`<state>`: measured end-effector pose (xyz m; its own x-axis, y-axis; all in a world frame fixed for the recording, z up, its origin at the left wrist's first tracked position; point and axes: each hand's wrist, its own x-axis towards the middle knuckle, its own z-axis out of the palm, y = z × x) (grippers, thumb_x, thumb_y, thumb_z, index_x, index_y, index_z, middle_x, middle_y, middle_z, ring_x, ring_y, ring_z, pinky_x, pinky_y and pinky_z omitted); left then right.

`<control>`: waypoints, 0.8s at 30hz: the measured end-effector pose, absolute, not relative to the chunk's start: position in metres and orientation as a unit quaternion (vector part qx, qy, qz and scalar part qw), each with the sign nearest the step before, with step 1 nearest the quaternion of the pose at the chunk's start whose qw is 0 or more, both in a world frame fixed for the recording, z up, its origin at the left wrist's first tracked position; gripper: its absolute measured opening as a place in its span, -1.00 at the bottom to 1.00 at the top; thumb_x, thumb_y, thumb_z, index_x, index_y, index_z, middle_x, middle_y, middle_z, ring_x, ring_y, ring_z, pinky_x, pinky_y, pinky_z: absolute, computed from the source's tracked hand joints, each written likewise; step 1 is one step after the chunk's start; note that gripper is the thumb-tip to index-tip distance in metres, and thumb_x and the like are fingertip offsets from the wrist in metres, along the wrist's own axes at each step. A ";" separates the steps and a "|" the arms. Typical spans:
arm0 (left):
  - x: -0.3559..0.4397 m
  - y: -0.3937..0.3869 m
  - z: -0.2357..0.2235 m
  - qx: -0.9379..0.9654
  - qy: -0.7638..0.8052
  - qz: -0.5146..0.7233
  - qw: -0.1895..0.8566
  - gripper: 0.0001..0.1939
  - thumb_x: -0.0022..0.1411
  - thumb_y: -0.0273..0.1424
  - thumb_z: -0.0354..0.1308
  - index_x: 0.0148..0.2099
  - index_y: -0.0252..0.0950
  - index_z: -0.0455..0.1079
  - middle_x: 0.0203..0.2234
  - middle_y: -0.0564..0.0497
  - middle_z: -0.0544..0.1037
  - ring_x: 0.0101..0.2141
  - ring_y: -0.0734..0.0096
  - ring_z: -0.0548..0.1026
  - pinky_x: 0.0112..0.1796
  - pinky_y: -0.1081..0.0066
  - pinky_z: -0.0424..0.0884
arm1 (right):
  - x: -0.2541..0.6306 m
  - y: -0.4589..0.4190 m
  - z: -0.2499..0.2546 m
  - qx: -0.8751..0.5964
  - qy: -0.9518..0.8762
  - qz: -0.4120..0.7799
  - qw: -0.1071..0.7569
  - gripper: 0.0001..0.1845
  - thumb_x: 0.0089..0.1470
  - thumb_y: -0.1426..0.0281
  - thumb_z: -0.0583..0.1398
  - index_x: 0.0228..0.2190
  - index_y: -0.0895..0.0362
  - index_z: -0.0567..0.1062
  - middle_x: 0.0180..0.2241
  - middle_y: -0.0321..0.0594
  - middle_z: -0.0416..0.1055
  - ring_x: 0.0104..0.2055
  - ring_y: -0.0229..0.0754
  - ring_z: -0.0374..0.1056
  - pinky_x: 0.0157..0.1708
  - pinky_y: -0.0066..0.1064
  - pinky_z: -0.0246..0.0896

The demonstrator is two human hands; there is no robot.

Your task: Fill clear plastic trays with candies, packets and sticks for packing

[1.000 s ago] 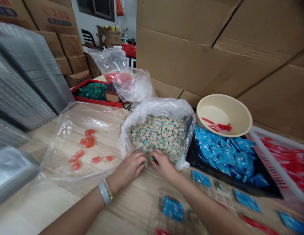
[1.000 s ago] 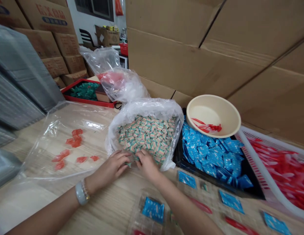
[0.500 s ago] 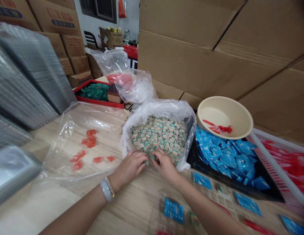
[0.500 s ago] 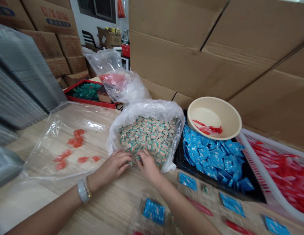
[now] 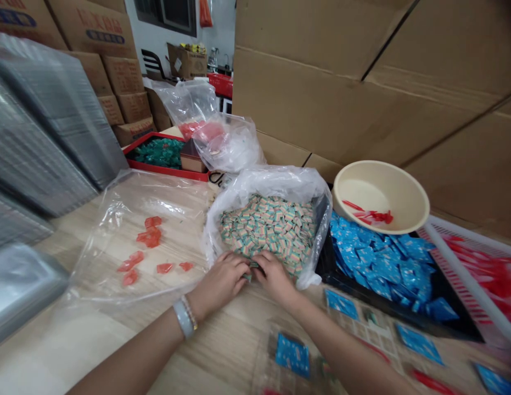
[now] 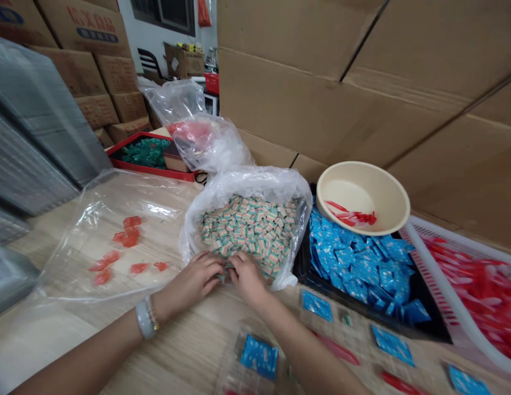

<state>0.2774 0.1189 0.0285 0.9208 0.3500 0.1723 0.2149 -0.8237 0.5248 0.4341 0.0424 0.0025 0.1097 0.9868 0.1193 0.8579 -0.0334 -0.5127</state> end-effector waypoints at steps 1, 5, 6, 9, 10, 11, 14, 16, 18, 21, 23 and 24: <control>0.278 0.119 0.028 0.946 0.150 0.132 0.255 -0.89 0.12 -0.45 0.02 -0.26 -0.24 0.32 -0.21 0.00 0.41 -0.12 0.38 0.30 0.04 0.20 0.03 | 0.434 0.043 0.002 -0.707 -0.654 0.132 0.234 -0.74 -0.11 0.60 0.09 -0.33 0.13 0.41 -0.32 -0.18 0.29 -0.24 -0.18 0.20 -0.24 -0.35 0.13; 0.278 0.119 0.025 0.946 0.153 0.135 0.251 -0.88 0.11 -0.43 0.04 -0.24 -0.23 0.32 -0.17 -0.01 0.39 -0.08 0.36 0.28 0.05 0.20 0.02 | 0.435 0.042 0.001 -0.708 -0.657 0.123 0.226 -0.71 -0.08 0.57 0.09 -0.26 0.11 0.40 -0.28 -0.18 0.29 -0.22 -0.17 0.20 -0.21 -0.34 0.13; 0.279 0.119 0.025 0.947 0.152 0.135 0.250 -0.88 0.11 -0.43 0.05 -0.24 -0.23 0.32 -0.16 -0.01 0.39 -0.08 0.35 0.27 0.05 0.20 0.01 | 0.435 0.042 0.001 -0.709 -0.657 0.124 0.225 -0.70 -0.08 0.57 0.09 -0.24 0.10 0.40 -0.27 -0.17 0.29 -0.21 -0.17 0.20 -0.21 -0.33 0.13; 0.279 0.119 0.024 0.949 0.150 0.128 0.247 -0.89 0.11 -0.43 0.04 -0.25 -0.24 0.31 -0.16 0.00 0.39 -0.07 0.37 0.27 0.07 0.21 -0.02 | 0.436 0.041 0.000 -0.712 -0.653 0.129 0.222 -0.66 -0.08 0.57 0.08 -0.20 0.11 0.36 -0.26 -0.16 0.29 -0.20 -0.16 0.20 -0.20 -0.33 0.13; 0.279 0.119 0.025 0.949 0.150 0.126 0.246 -0.89 0.12 -0.43 0.04 -0.25 -0.24 0.31 -0.16 0.00 0.39 -0.07 0.37 0.27 0.07 0.21 -0.03 | 0.435 0.041 0.000 -0.715 -0.650 0.129 0.224 -0.65 -0.08 0.57 0.08 -0.19 0.12 0.35 -0.26 -0.16 0.28 -0.19 -0.15 0.19 -0.20 -0.33 0.13; 0.279 0.119 0.025 0.949 0.150 0.125 0.246 -0.89 0.12 -0.44 0.03 -0.25 -0.24 0.31 -0.16 0.00 0.39 -0.07 0.38 0.27 0.07 0.22 -0.04 | 0.435 0.041 0.000 -0.718 -0.645 0.127 0.227 -0.65 -0.09 0.57 0.08 -0.19 0.13 0.34 -0.25 -0.15 0.27 -0.20 -0.15 0.19 -0.20 -0.33 0.14; 0.280 0.119 0.026 0.950 0.149 0.123 0.247 -0.89 0.12 -0.44 0.03 -0.25 -0.24 0.31 -0.17 0.00 0.40 -0.08 0.37 0.28 0.07 0.21 -0.03 | 0.434 0.041 0.001 -0.729 -0.631 0.117 0.237 -0.72 -0.11 0.59 0.07 -0.28 0.14 0.33 -0.28 -0.17 0.24 -0.23 -0.16 0.19 -0.25 -0.34 0.15; 0.280 0.120 0.027 0.950 0.149 0.120 0.248 -0.88 0.12 -0.43 0.03 -0.24 -0.24 0.31 -0.18 0.00 0.40 -0.09 0.36 0.28 0.06 0.20 -0.02 | 0.433 0.041 0.002 -0.731 -0.632 0.115 0.230 -0.79 -0.10 0.58 0.07 -0.35 0.13 0.33 -0.31 -0.19 0.23 -0.27 -0.17 0.19 -0.29 -0.36 0.15; 0.281 0.120 0.027 0.950 0.149 0.117 0.250 -0.89 0.12 -0.43 0.03 -0.25 -0.24 0.31 -0.18 -0.01 0.40 -0.09 0.36 0.28 0.05 0.21 -0.01 | 0.433 0.042 0.003 -0.729 -0.639 0.118 0.217 -0.80 -0.10 0.58 0.07 -0.36 0.13 0.34 -0.32 -0.20 0.23 -0.28 -0.18 0.19 -0.29 -0.37 0.14; 0.281 0.122 0.027 0.949 0.150 0.111 0.252 -0.89 0.11 -0.43 0.04 -0.25 -0.25 0.32 -0.16 -0.02 0.39 -0.08 0.35 0.27 0.05 0.22 0.00 | 0.433 0.044 0.006 -0.729 -0.641 0.123 0.208 -0.77 -0.10 0.59 0.07 -0.34 0.13 0.33 -0.31 -0.19 0.24 -0.25 -0.18 0.19 -0.26 -0.38 0.12; 0.282 0.122 0.027 0.949 0.152 0.108 0.254 -0.87 0.10 -0.44 0.05 -0.24 -0.25 0.32 -0.16 -0.02 0.39 -0.08 0.34 0.27 0.04 0.22 0.01 | 0.434 0.045 0.007 -0.730 -0.641 0.126 0.199 -0.78 -0.11 0.59 0.07 -0.35 0.13 0.33 -0.31 -0.20 0.24 -0.26 -0.19 0.19 -0.27 -0.39 0.11; 0.282 0.122 0.027 0.949 0.153 0.108 0.255 -0.87 0.10 -0.44 0.05 -0.24 -0.25 0.32 -0.16 -0.02 0.39 -0.08 0.34 0.27 0.04 0.22 0.01 | 0.434 0.046 0.008 -0.730 -0.643 0.128 0.193 -0.80 -0.10 0.59 0.08 -0.36 0.13 0.33 -0.32 -0.21 0.24 -0.27 -0.20 0.19 -0.27 -0.40 0.11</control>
<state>0.2822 0.1222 0.0270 0.9302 0.3445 0.1266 0.2347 -0.8236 0.5164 0.4339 0.0457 0.0084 0.1406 0.9881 0.0624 0.8895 -0.0984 -0.4463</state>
